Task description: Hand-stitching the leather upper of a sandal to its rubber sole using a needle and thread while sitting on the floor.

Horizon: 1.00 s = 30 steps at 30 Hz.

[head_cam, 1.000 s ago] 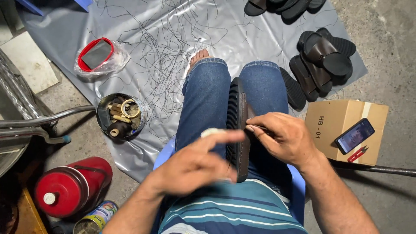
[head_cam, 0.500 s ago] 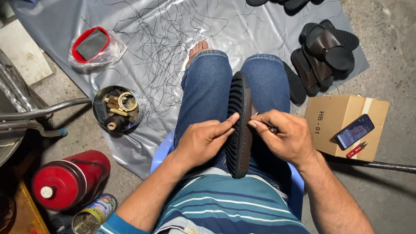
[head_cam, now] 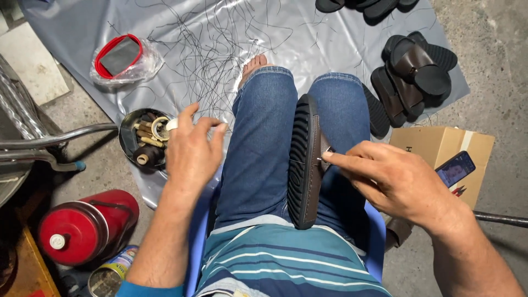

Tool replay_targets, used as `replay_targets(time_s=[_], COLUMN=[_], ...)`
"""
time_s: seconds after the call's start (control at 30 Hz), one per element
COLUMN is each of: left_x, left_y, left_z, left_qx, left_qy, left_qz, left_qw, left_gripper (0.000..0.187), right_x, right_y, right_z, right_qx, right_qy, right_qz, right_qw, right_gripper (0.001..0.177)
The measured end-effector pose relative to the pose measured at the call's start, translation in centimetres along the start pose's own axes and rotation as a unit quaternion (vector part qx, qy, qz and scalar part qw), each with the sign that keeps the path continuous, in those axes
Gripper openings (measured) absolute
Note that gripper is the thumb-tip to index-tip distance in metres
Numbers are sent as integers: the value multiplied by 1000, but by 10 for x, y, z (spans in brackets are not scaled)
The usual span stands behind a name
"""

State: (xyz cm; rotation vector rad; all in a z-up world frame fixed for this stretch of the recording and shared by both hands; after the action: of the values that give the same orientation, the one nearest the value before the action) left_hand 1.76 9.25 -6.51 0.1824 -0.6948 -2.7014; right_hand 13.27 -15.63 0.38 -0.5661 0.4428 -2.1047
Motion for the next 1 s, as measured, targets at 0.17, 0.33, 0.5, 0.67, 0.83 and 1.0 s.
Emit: replay_targets(time_s=[0.17, 0.33, 0.5, 0.67, 0.83, 1.0], left_x=[7, 2, -2, 6, 16, 14], left_y=[63, 55, 18, 53, 89, 89], left_z=[3, -11, 35, 10, -33, -44], left_qx=[-4, -86, -126, 86, 259, 322], left_qy=[30, -154, -73, 42, -97, -60], left_qz=[-192, -101, 25, -272, -315, -316], left_qw=[981, 979, 989, 958, 908, 891], left_gripper=[33, 46, 45, 66, 73, 68], right_x=[-5, -7, -8, -9, -9, -7], right_y=[4, 3, 5, 2, -7, -21], right_z=[-11, -11, -12, -13, -6, -3], right_qx=[104, 147, 148, 153, 181, 246], right_qy=[-41, -35, -61, -60, -34, -50], right_qz=[-1, -19, -35, -44, -43, -77], right_qw=[994, 988, 987, 985, 982, 965], right_gripper=[42, 40, 44, 45, 41, 44])
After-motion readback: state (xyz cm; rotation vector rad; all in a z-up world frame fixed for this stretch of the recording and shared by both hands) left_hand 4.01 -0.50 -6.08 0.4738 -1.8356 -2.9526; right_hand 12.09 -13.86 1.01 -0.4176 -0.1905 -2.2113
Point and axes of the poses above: each hand's wrist, its own x-axis away from the middle knuckle, its own z-axis out of the back of the hand, y = z × x, the point moved 5 cm from there along -x, towards the middle knuckle, and after that the axes turned 13 degrees about -z, right-handed, at the moved point
